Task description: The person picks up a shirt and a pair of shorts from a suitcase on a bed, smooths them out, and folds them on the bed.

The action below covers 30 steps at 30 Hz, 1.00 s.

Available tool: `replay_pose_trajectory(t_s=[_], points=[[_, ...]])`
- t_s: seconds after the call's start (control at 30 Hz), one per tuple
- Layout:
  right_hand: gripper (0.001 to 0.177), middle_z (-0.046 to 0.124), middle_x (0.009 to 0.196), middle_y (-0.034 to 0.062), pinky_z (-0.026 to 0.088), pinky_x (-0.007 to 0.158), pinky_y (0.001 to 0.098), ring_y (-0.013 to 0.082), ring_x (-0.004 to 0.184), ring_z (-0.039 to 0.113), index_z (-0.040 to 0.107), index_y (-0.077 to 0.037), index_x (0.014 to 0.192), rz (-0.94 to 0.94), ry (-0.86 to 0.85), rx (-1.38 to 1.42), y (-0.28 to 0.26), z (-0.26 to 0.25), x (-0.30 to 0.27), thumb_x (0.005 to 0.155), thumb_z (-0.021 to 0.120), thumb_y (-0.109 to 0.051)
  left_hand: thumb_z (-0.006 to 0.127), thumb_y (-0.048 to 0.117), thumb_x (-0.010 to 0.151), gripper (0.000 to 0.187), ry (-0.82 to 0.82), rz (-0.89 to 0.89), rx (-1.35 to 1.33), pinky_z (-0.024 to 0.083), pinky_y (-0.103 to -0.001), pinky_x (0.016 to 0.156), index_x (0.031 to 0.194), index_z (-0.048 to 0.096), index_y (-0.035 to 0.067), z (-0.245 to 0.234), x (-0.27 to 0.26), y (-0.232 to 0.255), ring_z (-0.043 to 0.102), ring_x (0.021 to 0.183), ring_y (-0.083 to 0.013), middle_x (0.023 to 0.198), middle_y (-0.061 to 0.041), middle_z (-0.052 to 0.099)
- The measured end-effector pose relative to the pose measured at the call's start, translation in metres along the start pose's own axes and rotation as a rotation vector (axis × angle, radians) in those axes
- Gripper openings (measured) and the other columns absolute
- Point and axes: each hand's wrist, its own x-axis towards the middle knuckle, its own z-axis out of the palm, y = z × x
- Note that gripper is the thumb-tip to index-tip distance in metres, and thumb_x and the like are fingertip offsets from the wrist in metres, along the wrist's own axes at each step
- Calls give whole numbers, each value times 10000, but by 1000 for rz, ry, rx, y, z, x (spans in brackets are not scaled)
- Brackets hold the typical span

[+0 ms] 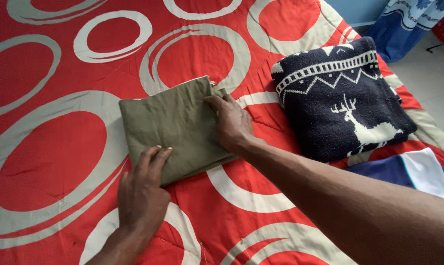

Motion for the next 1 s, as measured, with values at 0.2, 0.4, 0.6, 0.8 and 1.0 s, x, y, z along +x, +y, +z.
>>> replay_pose_trajectory(t_s=[0.2,0.4,0.6,0.8,1.0], points=[[495,608,1219,98,481,968,501,335,1166,605,622,-274,1332,-11,51,-32,17,3,0,899,586,-36,627,-95,616,854,-137,-121,-89,464,-463,916,1418,548,188,-6,5,9,654,1017,-262,1465,-14,488],[580,564,1249,192,464,892,527,408,1163,554,557,-116,1352,112,233,-41,20,1,-4,816,723,-262,712,104,774,553,213,-413,-242,454,-499,974,1305,562,63,6,18,1,562,1157,-394,1362,-183,500],[633,728,1072,222,550,920,479,359,1037,718,721,7,1118,429,-98,-52,13,-20,9,834,781,-555,760,361,886,689,-118,-971,-700,509,-474,988,1393,512,-33,-5,65,-20,643,1163,-370,1292,-231,638],[492,774,1036,163,522,946,446,349,1053,694,775,-44,1075,241,30,-45,17,-14,-2,724,854,-379,728,302,863,699,-361,-1102,-912,582,-470,964,1427,479,-27,-19,75,-12,696,1113,-327,1279,-224,671],[600,713,1114,156,504,937,465,357,1103,633,697,-45,1166,225,159,-22,17,-7,-9,686,886,-350,692,309,874,668,-354,-1097,-993,583,-457,969,1426,503,-18,-16,71,-5,705,1126,-324,1268,-228,684]])
